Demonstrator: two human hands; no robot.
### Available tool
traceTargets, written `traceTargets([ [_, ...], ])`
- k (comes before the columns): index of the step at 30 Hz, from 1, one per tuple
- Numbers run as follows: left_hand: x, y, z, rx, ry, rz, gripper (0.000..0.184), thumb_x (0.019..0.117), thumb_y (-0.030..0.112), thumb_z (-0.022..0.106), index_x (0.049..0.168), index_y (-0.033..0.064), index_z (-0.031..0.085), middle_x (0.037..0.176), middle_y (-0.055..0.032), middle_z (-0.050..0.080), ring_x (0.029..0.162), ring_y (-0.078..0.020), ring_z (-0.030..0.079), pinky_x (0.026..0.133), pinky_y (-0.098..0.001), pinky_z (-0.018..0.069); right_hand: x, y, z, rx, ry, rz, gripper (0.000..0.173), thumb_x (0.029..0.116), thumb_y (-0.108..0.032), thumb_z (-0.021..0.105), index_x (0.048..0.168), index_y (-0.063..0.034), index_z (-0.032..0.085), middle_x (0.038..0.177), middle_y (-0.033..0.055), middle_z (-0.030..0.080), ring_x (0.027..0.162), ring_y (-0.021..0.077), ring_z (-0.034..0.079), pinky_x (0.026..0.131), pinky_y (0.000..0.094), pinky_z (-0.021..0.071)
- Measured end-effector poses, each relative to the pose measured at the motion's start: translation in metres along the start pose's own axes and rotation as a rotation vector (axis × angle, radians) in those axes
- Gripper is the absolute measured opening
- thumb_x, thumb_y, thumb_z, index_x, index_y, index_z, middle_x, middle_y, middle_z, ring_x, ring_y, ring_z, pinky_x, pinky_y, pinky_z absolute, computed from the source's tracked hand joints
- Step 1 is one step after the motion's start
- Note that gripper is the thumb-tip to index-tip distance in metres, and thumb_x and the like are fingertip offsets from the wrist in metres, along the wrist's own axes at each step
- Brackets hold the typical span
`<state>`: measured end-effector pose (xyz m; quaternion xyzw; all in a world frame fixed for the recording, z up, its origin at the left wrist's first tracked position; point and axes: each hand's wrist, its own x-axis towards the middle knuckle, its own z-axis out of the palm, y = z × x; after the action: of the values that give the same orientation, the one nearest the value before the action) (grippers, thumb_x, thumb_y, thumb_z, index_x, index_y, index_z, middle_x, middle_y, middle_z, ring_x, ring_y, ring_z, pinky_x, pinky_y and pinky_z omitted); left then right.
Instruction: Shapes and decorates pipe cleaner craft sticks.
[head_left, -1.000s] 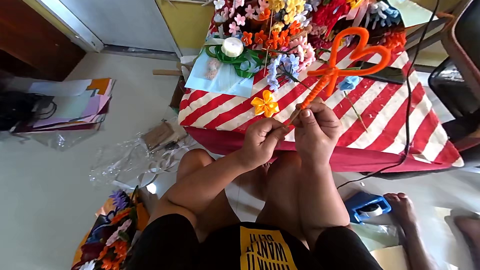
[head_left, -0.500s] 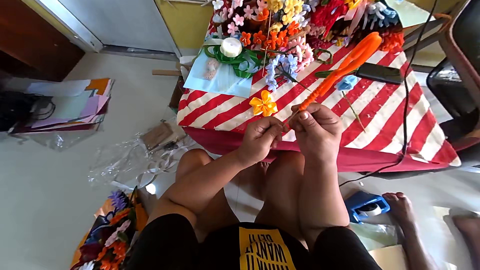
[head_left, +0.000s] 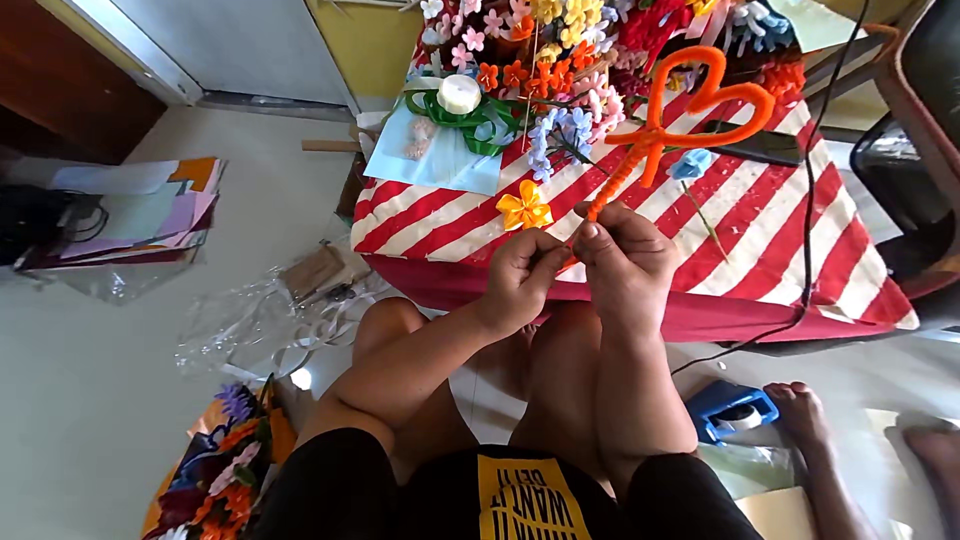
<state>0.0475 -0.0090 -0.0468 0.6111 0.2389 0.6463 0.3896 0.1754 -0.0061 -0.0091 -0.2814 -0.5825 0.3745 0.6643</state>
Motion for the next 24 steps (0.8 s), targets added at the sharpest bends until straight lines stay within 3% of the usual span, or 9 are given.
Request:
traceTargets([
  [9,-0.005,0.007,0.001,-0.164,-0.039,-0.102,0.018,0.1041,0.004,0.048,0.093,0.0066,0.062,0.073,0.0057,0.061,0.058,0.0036,0.051,0.054,-0.0131,0.0446,0.006,0.004,-0.009,-0.007,-0.046,-0.069,0.008,0.0983,-0.009,0.065,0.099,-0.0122,0.072,0.092,-0.0081,0.064,0.07,-0.0011,0.057,0.063,0.0162,0.0514],
  [13,-0.006,0.011,0.002,-0.433,-0.115,-0.27,0.023,0.1057,0.006,0.045,0.093,0.0112,0.063,0.072,0.0075,0.061,0.056,0.0045,0.05,0.052,-0.012,0.0424,0.006,0.005,-0.009,-0.008,-0.039,-0.126,0.008,0.1003,-0.013,0.064,0.095,-0.0153,0.07,0.09,-0.0093,0.061,0.074,-0.0012,0.057,0.064,0.0156,0.0509],
  [17,0.004,0.011,-0.006,-0.765,-0.296,-0.545,0.024,0.1051,0.013,0.048,0.089,0.0154,0.065,0.068,0.0097,0.059,0.053,0.0043,0.049,0.049,-0.0118,0.039,0.004,0.003,-0.008,0.088,-0.014,-0.111,0.008,0.0993,-0.016,0.066,0.094,-0.0184,0.071,0.091,-0.0099,0.064,0.077,-0.0002,0.061,0.066,0.0174,0.0536],
  [19,0.01,0.007,-0.011,-0.587,-0.308,-0.533,0.023,0.1057,0.009,0.046,0.091,0.0122,0.063,0.07,0.008,0.061,0.056,0.0023,0.053,0.053,-0.0137,0.0441,0.004,0.005,-0.007,0.098,0.011,-0.103,0.008,0.0983,-0.013,0.065,0.094,-0.018,0.07,0.09,-0.0093,0.064,0.075,0.0007,0.061,0.066,0.0186,0.0548],
  [22,0.009,0.006,-0.011,-0.261,-0.222,-0.339,0.007,0.0982,-0.001,0.058,0.101,0.0044,0.061,0.076,0.005,0.064,0.064,-0.0005,0.06,0.061,-0.018,0.0532,0.005,0.008,-0.006,0.003,0.051,-0.129,0.012,0.0976,-0.008,0.062,0.091,-0.018,0.065,0.085,-0.0102,0.06,0.068,-0.0008,0.057,0.061,0.0174,0.0529],
  [24,0.003,0.004,-0.007,-0.156,-0.128,-0.224,0.006,0.0948,-0.003,0.063,0.094,0.0027,0.061,0.073,0.0035,0.064,0.062,-0.0003,0.059,0.059,-0.0176,0.052,0.005,0.008,-0.005,-0.057,0.062,-0.153,0.013,0.0968,-0.007,0.062,0.089,-0.0176,0.063,0.081,-0.0108,0.058,0.064,-0.002,0.054,0.058,0.0159,0.0505],
])
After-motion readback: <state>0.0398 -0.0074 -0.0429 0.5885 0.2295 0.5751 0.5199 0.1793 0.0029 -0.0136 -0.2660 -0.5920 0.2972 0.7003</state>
